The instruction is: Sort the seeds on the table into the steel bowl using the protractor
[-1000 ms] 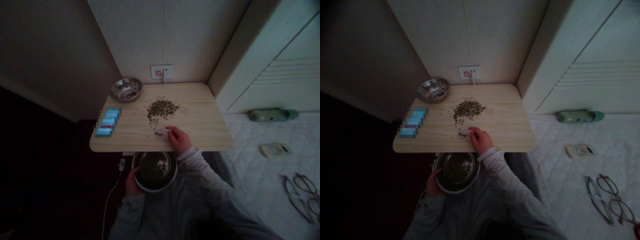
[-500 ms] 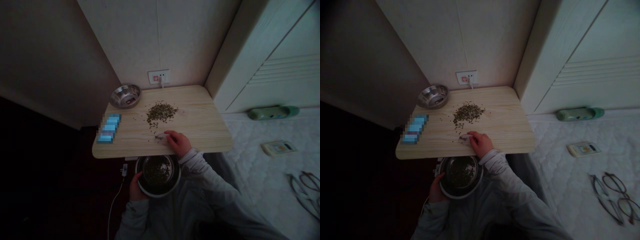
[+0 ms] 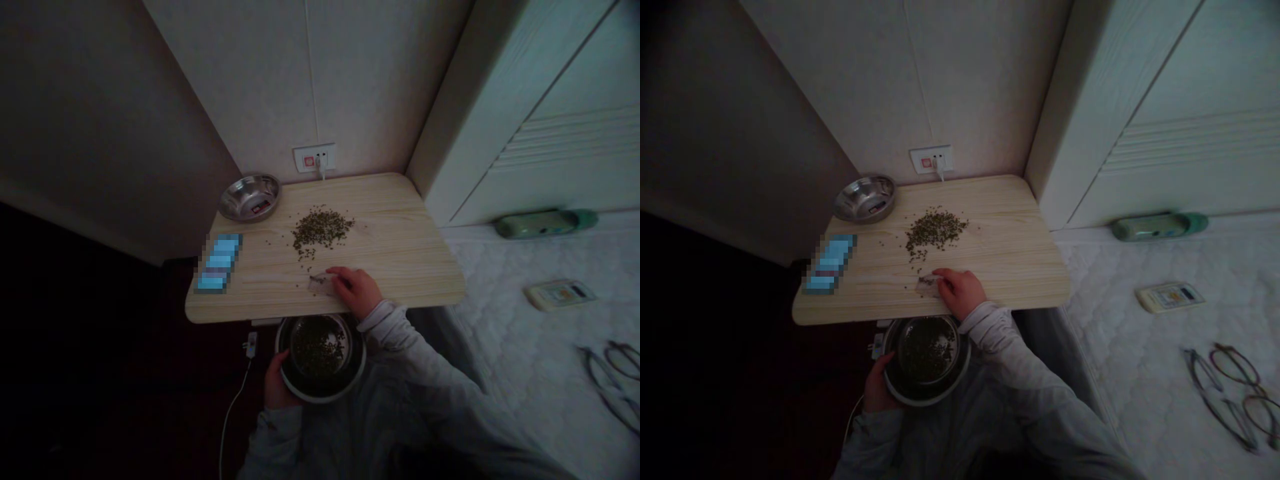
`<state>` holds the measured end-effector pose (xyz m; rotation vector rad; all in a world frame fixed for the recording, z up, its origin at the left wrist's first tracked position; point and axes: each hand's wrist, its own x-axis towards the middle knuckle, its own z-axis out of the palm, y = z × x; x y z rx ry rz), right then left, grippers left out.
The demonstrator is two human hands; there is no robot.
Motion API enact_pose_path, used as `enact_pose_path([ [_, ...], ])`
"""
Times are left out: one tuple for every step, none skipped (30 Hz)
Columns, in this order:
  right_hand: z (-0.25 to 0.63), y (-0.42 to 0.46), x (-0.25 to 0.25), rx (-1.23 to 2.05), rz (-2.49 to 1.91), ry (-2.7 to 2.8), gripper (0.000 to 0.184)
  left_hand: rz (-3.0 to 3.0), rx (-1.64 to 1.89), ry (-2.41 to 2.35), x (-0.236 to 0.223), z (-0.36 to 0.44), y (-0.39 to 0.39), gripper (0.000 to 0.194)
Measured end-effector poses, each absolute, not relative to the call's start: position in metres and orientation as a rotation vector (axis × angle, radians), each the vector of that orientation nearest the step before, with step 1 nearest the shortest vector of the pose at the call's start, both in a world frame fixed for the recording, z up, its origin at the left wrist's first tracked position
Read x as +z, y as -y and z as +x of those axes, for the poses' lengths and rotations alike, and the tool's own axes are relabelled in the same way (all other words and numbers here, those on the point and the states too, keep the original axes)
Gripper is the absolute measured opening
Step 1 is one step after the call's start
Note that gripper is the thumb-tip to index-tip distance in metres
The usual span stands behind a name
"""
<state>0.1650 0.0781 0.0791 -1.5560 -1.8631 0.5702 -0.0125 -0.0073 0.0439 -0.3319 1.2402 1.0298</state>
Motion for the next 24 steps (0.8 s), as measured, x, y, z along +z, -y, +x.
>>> enact_pose_path([
  [0.165,-0.078,0.079,0.576,-1.547,1.881,0.028,-0.336,1.026,-1.234,0.044,-0.012,0.007,0.03],
  [0.165,-0.079,0.08,0.576,-1.537,1.899,0.027,-0.341,1.027,-1.229,0.045,-0.012,0.007,0.03],
  [0.165,-0.079,0.08,0.573,-1.526,1.916,0.027,-0.344,1.033,-1.23,0.046,-0.012,0.007,0.03],
  [0.165,-0.079,0.08,0.573,-1.514,1.934,0.027,-0.347,1.044,-1.236,0.047,-0.012,0.006,0.029],
  [0.165,-0.078,0.08,0.581,-1.499,1.954,0.027,-0.35,1.054,-1.245,0.048,-0.011,0.006,0.029],
  [0.165,-0.078,0.08,0.591,-1.481,1.974,0.027,-0.351,1.065,-1.257,0.049,-0.011,0.005,0.029],
  [0.165,-0.077,0.081,0.602,-1.459,1.991,0.027,-0.352,1.067,-1.268,0.051,-0.011,0.005,0.03],
  [0.166,-0.077,0.081,0.614,-1.43,2.007,0.027,-0.351,1.067,-1.277,0.051,-0.01,0.005,0.03],
  [0.166,-0.076,0.081,0.629,-1.397,2.021,0.026,-0.349,1.061,-1.279,0.052,-0.01,0.005,0.03],
  [0.166,-0.076,0.082,0.646,-1.367,2.027,0.026,-0.345,1.06,-1.282,0.052,-0.01,0.005,0.03],
  [0.167,-0.075,0.082,0.667,-1.347,2.021,0.025,-0.341,1.059,-1.288,0.052,-0.011,0.005,0.03],
  [0.167,-0.075,0.082,0.699,-1.336,2.005,0.025,-0.338,1.059,-1.292,0.051,-0.011,0.005,0.03],
  [0.167,-0.076,0.082,0.741,-1.338,1.972,0.025,-0.336,1.059,-1.294,0.051,-0.011,0.005,0.029],
  [0.167,-0.076,0.082,0.785,-1.354,1.92,0.026,-0.335,1.061,-1.294,0.051,-0.011,0.005,0.029],
  [0.166,-0.077,0.081,0.825,-1.378,1.854,0.026,-0.333,1.06,-1.292,0.051,-0.012,0.004,0.028],
  [0.165,-0.079,0.08,0.854,-1.407,1.782,0.027,-0.333,1.06,-1.287,0.051,-0.012,0.004,0.028],
  [0.163,-0.08,0.08,0.871,-1.435,1.711,0.026,-0.333,1.058,-1.281,0.052,-0.012,0.004,0.028],
  [0.16,-0.082,0.079,0.874,-1.461,1.648,0.026,-0.333,1.063,-1.281,0.053,-0.012,0.003,0.028],
  [0.158,-0.084,0.078,0.869,-1.484,1.596,0.024,-0.336,1.066,-1.283,0.054,-0.012,0.002,0.028],
  [0.154,-0.086,0.077,0.861,-1.5,1.559,0.023,-0.339,1.065,-1.287,0.055,-0.011,0.002,0.028],
  [0.151,-0.088,0.077,0.855,-1.51,1.533,0.021,-0.343,1.061,-1.289,0.055,-0.011,0.002,0.027],
  [0.147,-0.09,0.076,0.845,-1.518,1.509,0.021,-0.346,1.053,-1.288,0.056,-0.012,0.002,0.027],
  [0.144,-0.092,0.076,0.832,-1.528,1.489,0.021,-0.349,1.048,-1.285,0.056,-0.012,0.002,0.027],
  [0.141,-0.093,0.076,0.816,-1.538,1.474,0.021,-0.351,1.048,-1.282,0.056,-0.012,0.002,0.027],
])
